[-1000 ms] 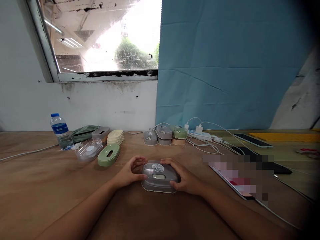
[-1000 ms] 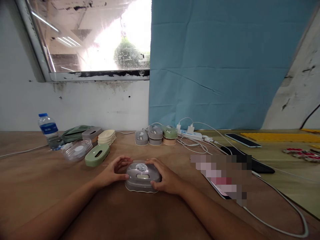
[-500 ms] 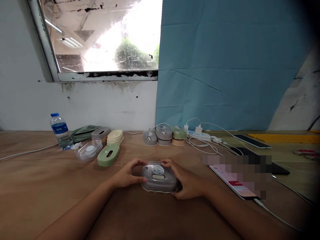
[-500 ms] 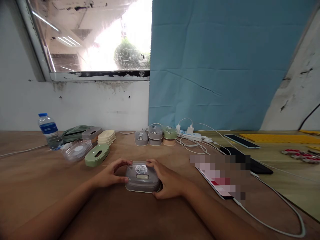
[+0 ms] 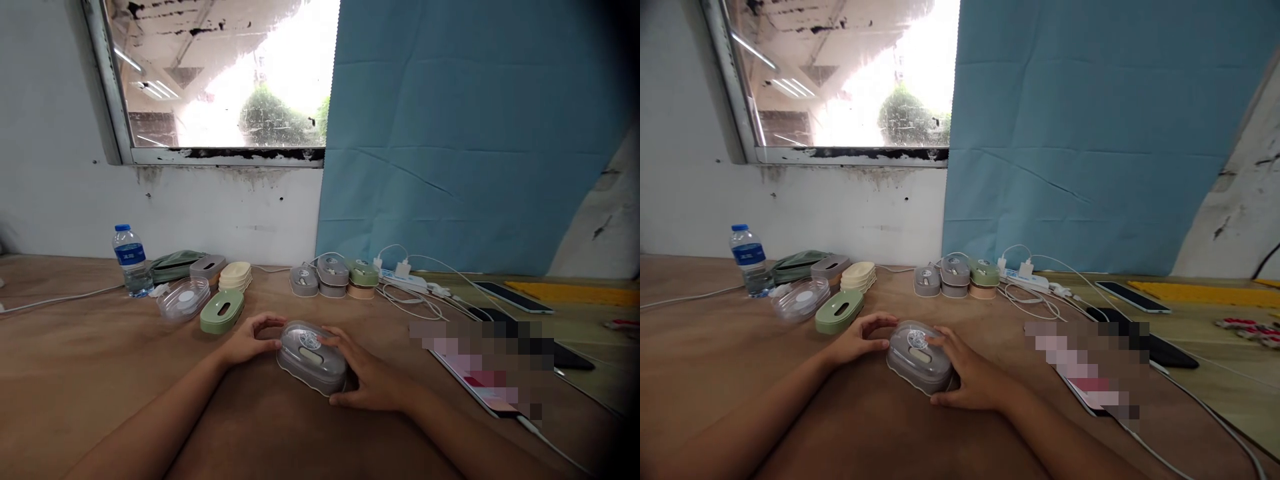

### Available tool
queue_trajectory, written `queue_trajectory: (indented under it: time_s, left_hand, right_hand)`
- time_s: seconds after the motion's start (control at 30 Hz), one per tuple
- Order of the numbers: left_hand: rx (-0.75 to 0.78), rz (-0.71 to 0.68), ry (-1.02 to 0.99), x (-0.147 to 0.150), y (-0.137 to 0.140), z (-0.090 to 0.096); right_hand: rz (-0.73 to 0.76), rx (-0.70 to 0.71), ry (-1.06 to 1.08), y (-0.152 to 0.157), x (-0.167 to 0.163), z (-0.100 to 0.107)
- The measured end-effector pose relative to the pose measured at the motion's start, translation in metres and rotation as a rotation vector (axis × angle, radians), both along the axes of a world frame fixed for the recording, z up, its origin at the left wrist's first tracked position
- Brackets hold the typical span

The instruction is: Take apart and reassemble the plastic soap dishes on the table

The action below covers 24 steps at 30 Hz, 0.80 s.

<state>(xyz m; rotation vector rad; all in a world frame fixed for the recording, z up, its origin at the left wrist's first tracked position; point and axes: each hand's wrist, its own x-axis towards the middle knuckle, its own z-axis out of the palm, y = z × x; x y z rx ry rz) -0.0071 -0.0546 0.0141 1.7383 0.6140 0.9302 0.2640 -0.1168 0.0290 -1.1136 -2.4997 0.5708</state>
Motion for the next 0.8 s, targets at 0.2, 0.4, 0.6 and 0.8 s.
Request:
queue_trajectory:
  time_s: [0.2, 0.4, 0.6, 0.8]
  left_hand:
    - [-0.113, 0.535, -0.300, 0.001, 0.013, -0.005]
    - [-0.137, 0.745, -0.407, -0.004, 0.024, -0.010]
    - [-0.093, 0.765, -0.368, -0.004, 0.024, -0.009]
    - [-0.036, 0.765, -0.320, -0.003, 0.021, -0.007]
  right_hand:
    - [0.046, 0.036, -0.023, 0.022, 0.001, -0.009]
    - [-0.252, 0.488, -0.135, 0.096, -0.029, 0.008]
    - [-0.582, 0.655, -0.247, 0.175, -0.065, 0.027]
    - [-0.718, 0.685, -0.351, 0.199, -0.081, 0.018]
